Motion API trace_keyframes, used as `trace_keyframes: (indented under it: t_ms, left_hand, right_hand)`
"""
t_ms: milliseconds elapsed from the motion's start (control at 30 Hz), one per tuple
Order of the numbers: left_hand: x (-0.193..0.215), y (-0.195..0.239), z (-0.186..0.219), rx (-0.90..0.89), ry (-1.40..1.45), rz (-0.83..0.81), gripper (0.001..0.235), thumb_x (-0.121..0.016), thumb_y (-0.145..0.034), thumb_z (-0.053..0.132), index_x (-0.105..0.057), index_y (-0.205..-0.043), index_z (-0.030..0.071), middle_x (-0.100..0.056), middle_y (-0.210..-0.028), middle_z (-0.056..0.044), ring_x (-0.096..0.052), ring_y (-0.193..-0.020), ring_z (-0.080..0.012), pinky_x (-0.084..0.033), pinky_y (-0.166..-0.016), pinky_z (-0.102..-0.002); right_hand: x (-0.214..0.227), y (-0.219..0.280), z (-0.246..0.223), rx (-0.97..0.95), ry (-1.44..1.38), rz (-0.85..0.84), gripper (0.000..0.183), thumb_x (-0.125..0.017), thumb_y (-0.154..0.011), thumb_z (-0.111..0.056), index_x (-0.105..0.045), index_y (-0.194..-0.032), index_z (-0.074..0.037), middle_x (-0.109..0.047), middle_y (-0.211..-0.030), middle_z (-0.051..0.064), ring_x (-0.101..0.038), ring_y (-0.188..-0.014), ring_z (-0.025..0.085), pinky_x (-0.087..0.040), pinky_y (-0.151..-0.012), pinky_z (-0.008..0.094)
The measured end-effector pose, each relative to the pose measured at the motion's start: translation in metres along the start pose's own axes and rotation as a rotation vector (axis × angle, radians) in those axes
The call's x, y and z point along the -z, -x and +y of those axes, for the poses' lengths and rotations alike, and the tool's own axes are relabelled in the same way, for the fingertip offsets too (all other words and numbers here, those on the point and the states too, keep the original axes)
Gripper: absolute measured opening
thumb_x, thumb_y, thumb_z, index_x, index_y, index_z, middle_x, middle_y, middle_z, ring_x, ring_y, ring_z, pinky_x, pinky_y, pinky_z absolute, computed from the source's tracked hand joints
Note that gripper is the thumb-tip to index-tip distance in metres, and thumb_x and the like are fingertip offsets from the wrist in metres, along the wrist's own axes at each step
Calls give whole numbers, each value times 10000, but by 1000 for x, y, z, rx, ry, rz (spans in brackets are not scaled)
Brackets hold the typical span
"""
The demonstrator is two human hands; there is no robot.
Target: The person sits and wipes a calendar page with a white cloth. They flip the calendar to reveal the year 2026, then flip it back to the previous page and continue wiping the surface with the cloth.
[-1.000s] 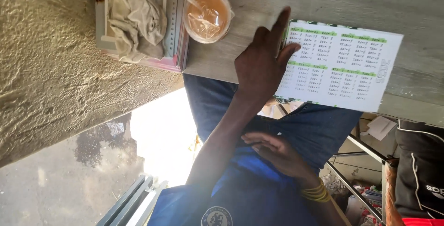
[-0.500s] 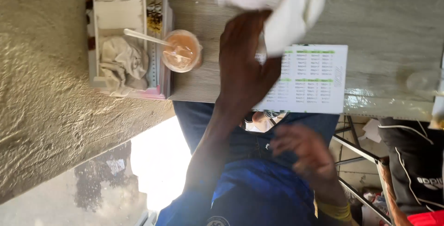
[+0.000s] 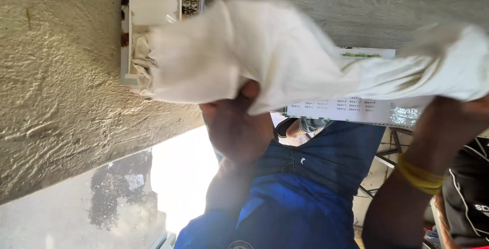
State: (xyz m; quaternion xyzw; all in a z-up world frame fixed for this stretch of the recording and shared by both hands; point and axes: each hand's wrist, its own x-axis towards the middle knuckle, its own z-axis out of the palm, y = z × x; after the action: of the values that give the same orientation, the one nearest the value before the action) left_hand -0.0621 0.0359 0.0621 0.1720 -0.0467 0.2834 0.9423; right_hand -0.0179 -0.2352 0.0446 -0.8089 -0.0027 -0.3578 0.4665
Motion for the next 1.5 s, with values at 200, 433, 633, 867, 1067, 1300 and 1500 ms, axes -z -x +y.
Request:
trace_keyframes:
  t_ms: [200,433,633,867,1067,1300,1500]
  left_hand:
    - [-36,-3,-24,-177,-1281,-102,376,-655,-702,102,-727,-1069,138,-757,-903,-77,-768,-865,-270,-634,-785,-381]
    - [25,22,-82,-9,-1955,-534,255,-617,-802,269,-700,-973,99,-645,-727,-125,-623,-669,-352,-463,-549,-489]
    - [28,27,-87,-41,-2017,-704,201,-561,-830,233,-542,-904,47,-524,-715,-126,-502,-641,-360,-384,-596,-494]
    - [30,28,-86,-16,-2164,-718,286,-645,-799,297,-601,-969,72,-545,-723,-74,-545,-648,-298,-397,-585,-448]
    - [36,27,-88,-32,-2210,-746,362,-701,-810,384,-565,-950,79,-530,-755,-77,-532,-660,-308,-362,-566,-455]
    - [37,38,-90,67,-2283,-736,567,-732,-755,367,-638,-1265,136,-589,-744,-20,-579,-724,-262,-447,-596,-438]
    - [16,47,-127,-3,-2220,-777,395,-778,-738,310,-558,-955,65,-593,-832,-127,-572,-744,-339,-427,-612,-463]
  right_hand:
    - [-19,-36,-24,189,36,-504,120,-700,-1023,44,-677,-1140,48,-697,-1182,235,-649,-1102,381,-500,-1005,488]
    - [-8,-5,1,-19,119,-882,506,-637,-994,-204,-521,-1413,55,-447,-1500,217,-354,-1457,304,-306,-1195,433]
    - [-56,-4,25,184,376,-613,128,-782,-1067,-124,-816,-1163,-46,-726,-1073,177,-668,-985,360,-466,-859,475]
    - [-67,-26,31,-45,354,-874,42,-731,-981,-86,-745,-1021,-83,-762,-993,30,-694,-877,175,-465,-751,349]
    - [-95,-8,14,7,246,-939,87,-684,-1022,-8,-708,-965,-69,-719,-949,74,-677,-822,253,-445,-686,381]
    - [-27,-11,68,-155,459,-835,60,-757,-1074,-192,-720,-1101,-152,-752,-1070,-4,-714,-941,213,-484,-761,360]
    - [-16,-6,60,-173,322,-635,246,-757,-1196,-126,-653,-1028,20,-698,-951,110,-652,-846,232,-461,-756,375]
